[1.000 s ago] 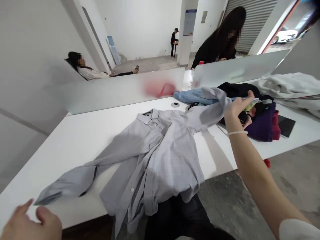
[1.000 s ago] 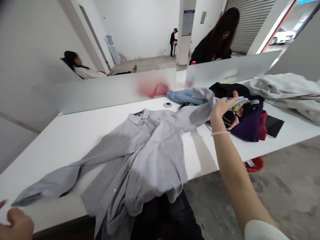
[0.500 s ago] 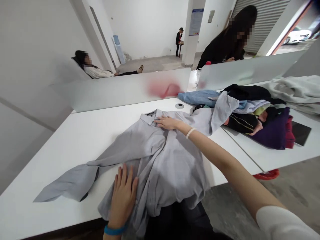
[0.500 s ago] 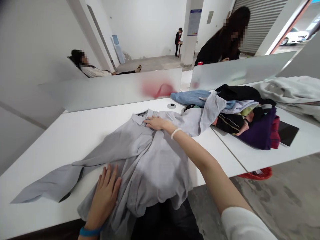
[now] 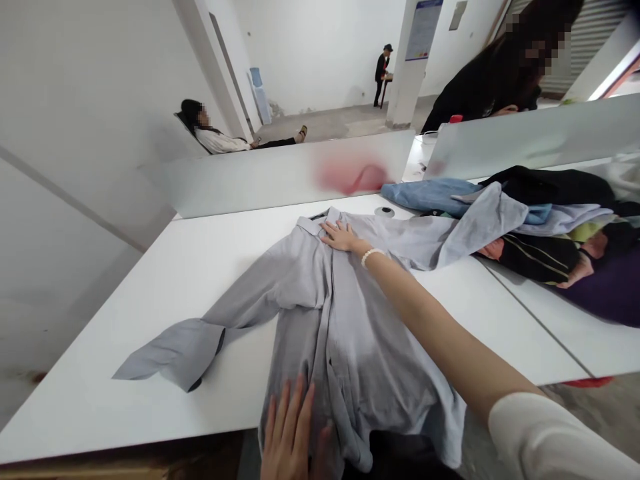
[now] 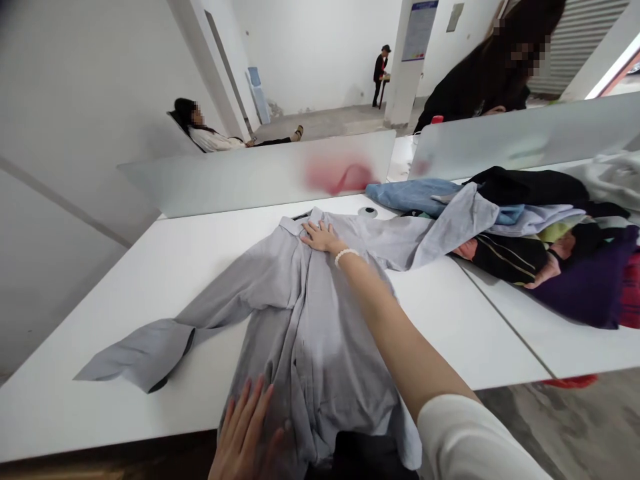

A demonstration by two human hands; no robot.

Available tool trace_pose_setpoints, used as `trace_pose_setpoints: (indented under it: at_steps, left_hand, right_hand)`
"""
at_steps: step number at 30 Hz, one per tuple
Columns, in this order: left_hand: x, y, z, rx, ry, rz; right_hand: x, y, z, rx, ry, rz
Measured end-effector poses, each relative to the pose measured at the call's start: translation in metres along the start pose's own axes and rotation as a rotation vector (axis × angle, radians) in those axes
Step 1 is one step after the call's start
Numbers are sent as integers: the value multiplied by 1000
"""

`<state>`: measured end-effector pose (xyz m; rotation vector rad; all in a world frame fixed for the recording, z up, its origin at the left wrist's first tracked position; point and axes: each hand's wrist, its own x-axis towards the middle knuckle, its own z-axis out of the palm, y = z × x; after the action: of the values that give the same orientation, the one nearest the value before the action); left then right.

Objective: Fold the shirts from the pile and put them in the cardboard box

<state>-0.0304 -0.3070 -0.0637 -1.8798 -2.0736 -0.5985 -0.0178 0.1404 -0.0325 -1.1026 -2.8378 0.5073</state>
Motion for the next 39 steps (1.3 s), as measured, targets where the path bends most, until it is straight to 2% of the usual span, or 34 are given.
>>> trace_pose_setpoints:
  at_steps: [4, 7, 11, 15, 18, 20, 22, 24, 26, 28, 31, 33, 36, 39]
  left_hand:
    - [40, 8, 3, -43, -79, 154]
    - [50, 13, 13, 55, -119, 208]
    - [46, 26, 19, 69, -137, 195]
    - [46, 61, 19, 16, -187, 164]
    - [53, 83, 8, -111, -245, 290]
    - [65, 81, -7, -258, -307, 372]
    - [82, 63, -20, -387, -364, 334]
    - [100, 33, -25, -378, -326, 173]
    - [115, 0, -17, -245, -218, 10]
    - [124, -29, 1, -100, -176, -75]
    - [125, -60, 28, 19, -277, -109]
    - [123, -74, 39, 67, -324, -118]
    - [127, -96, 43, 102, -339, -152]
    - [140, -125, 39, 99, -351, -195]
  right_hand:
    - [-16, 1, -1, 70, 164, -18]
    - [-44, -2, -3, -5, 203, -107]
    - [-90, -9, -4, -101, 162, -228]
    - [-117, -5, -6, -101, 132, -236]
    - [-121, 12, -11, -154, 108, -156]
    - [-120, 23, -19, -194, 72, -94]
    - [-117, 28, -27, -234, 89, -46]
    - [-112, 23, -32, -266, 163, -18]
    - [-104, 9, -31, -282, 227, -44]
    - [-95, -7, -21, -273, 242, -82]
    - [-79, -22, 2, -247, 191, -38]
    - [-67, -23, 17, -237, 149, 23]
    - [-48, -17, 27, -217, 130, 48]
    - [-32, -9, 24, -178, 105, 39]
